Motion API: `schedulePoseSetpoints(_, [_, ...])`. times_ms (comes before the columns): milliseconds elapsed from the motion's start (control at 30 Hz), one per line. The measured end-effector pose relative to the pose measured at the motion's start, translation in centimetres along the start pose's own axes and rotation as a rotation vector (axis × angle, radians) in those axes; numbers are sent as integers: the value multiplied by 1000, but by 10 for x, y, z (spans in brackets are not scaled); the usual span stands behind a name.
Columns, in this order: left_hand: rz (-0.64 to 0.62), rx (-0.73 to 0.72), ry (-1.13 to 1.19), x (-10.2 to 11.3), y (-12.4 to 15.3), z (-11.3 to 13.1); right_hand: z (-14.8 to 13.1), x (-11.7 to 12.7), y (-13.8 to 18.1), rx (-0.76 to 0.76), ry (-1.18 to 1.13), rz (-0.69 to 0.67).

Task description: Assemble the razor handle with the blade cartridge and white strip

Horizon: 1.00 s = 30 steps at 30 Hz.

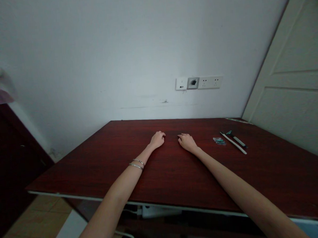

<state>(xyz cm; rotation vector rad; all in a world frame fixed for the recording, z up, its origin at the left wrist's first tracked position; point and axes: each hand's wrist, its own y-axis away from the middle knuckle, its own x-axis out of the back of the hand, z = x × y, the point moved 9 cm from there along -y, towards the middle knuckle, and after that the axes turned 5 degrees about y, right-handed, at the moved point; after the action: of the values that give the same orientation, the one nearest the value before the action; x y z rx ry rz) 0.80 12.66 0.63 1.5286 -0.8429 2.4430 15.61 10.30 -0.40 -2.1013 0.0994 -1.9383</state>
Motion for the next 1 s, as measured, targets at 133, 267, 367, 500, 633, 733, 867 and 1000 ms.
schedulePoseSetpoints(133, [-23,6,-2,-3,3,3,-1,0,0,18,6,1])
schedulePoseSetpoints(267, [-35,26,13,-4,4,2,-1,0,1,30,15,-11])
schedulePoseSetpoints(367, [-43,25,21,-4,4,3,-3,1,2,41,18,-3])
schedulePoseSetpoints(500, [-49,16,3,-4,4,4,-3,1,2,43,-39,13])
schedulePoseSetpoints(633, [-42,22,13,-4,3,4,5,10,-3,91,-156,-13])
schedulePoseSetpoints(733, [-37,28,26,-4,3,3,34,34,-6,64,-265,-4])
schedulePoseSetpoints(867, [-29,37,54,-6,-1,1,123,78,1,-233,-251,110])
schedulePoseSetpoints(1000, [-25,68,151,-3,-9,-6,219,99,25,-419,-197,176])
